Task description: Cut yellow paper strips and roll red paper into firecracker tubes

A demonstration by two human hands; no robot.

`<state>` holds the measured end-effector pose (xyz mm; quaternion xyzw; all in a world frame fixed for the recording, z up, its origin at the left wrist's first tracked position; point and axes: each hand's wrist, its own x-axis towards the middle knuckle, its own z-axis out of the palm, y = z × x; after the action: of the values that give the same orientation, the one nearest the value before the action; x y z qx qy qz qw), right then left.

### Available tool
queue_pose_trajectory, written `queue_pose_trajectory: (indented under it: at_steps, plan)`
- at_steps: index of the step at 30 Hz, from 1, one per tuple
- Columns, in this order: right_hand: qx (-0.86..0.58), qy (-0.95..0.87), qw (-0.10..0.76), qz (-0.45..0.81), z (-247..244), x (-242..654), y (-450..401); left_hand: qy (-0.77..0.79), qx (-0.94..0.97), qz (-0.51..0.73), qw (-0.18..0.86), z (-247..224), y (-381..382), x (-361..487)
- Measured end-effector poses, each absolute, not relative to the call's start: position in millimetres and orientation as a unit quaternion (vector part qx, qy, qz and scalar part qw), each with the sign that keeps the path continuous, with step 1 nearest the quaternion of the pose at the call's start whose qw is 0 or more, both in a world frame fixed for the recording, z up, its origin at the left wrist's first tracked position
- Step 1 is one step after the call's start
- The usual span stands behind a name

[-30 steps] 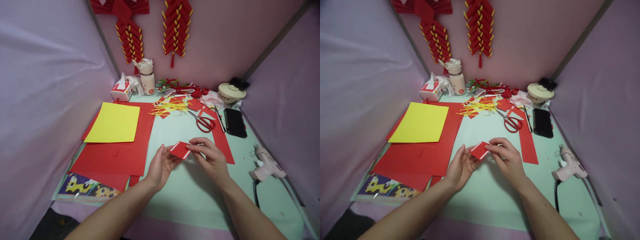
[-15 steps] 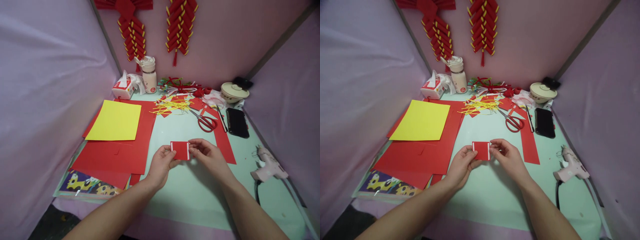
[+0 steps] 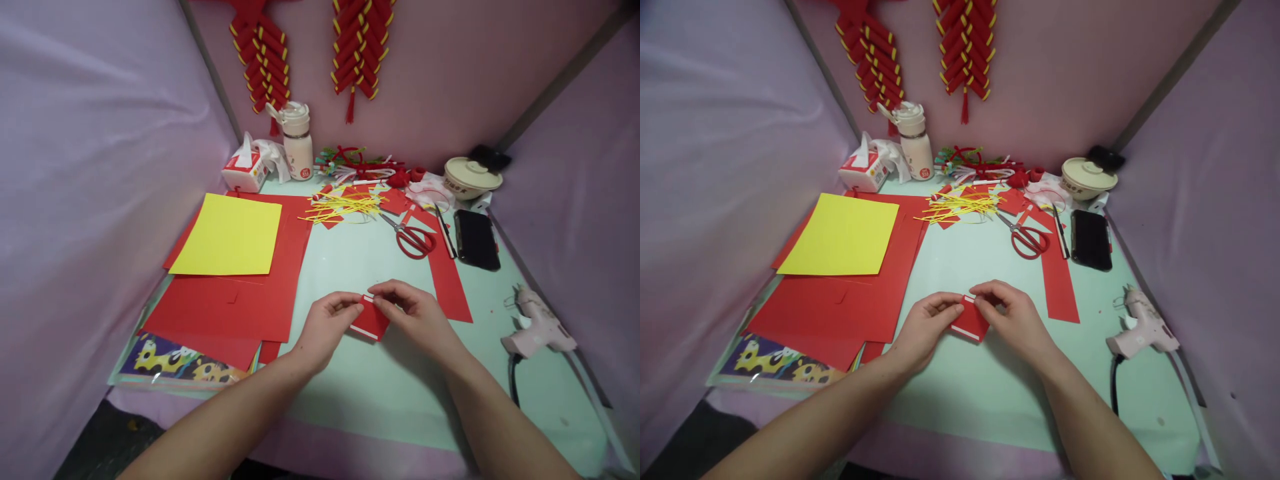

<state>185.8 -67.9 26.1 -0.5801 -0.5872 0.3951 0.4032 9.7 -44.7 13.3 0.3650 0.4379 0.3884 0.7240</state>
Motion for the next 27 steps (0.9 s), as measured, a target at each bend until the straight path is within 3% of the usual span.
queue_pose_trajectory:
  at_steps: [9,27]
  plan:
    - [-0.486,-0.753,0.404,0.183,27.8,181.4,-68.0,0.449,0.367,0.397,0.711,14.9,-45.6,11.5]
    - [-0.483,-0.768,0.383,0.172,23.8,182.7,-67.8,0.46,0.374,0.374,0.713,17.2,-46.7,11.1]
